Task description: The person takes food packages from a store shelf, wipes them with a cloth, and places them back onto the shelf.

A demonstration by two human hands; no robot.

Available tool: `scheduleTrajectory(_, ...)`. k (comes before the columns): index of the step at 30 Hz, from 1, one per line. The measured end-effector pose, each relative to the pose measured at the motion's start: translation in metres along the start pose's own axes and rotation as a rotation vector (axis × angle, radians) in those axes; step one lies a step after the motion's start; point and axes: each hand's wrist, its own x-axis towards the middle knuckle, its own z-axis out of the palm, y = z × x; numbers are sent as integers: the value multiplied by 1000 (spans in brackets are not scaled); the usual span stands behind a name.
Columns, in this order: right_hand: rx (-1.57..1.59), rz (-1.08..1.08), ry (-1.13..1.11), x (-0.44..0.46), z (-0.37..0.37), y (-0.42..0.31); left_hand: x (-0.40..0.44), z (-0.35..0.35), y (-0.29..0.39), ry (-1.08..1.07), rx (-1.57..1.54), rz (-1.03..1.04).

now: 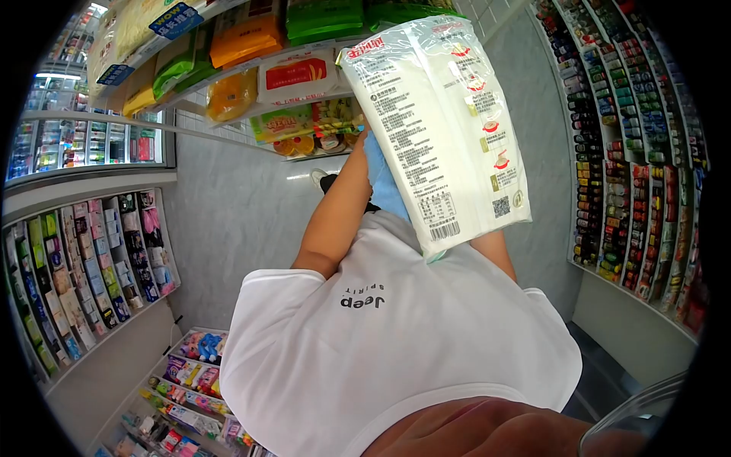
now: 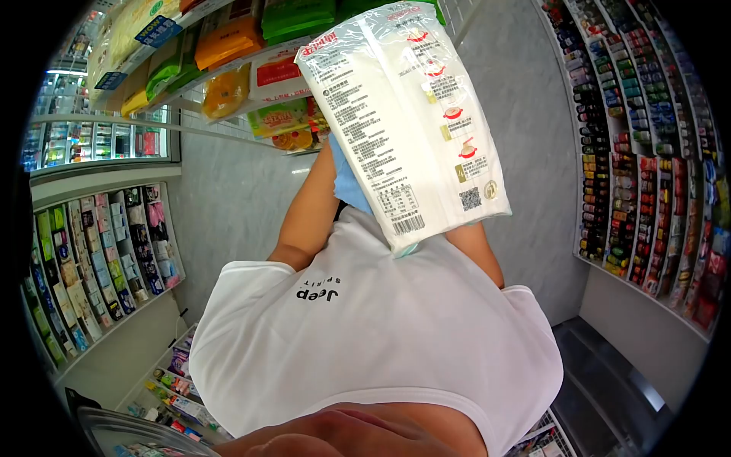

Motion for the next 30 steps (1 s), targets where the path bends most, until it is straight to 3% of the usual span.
scheduleTrajectory(9,59,70,-74,-2,-4,-6,8,0,1,0,16,44)
scheduleTrajectory(15,93,91,-127,-2,-5,-13,34,8,18,-7,141,183)
scheduleTrajectory(20,42,28,119,-1,19,-15,31,4,40,23,194,365)
scheduleTrajectory(25,123,-6,91,0,11,-3,-2,46,52,-40,33,382)
scheduleTrajectory(26,136,-15,99,0,10,-2,1,28,58,-152,-32,304)
scheduleTrajectory(30,93,-4,50,0,16,-4,1,26,56,-35,-118,363)
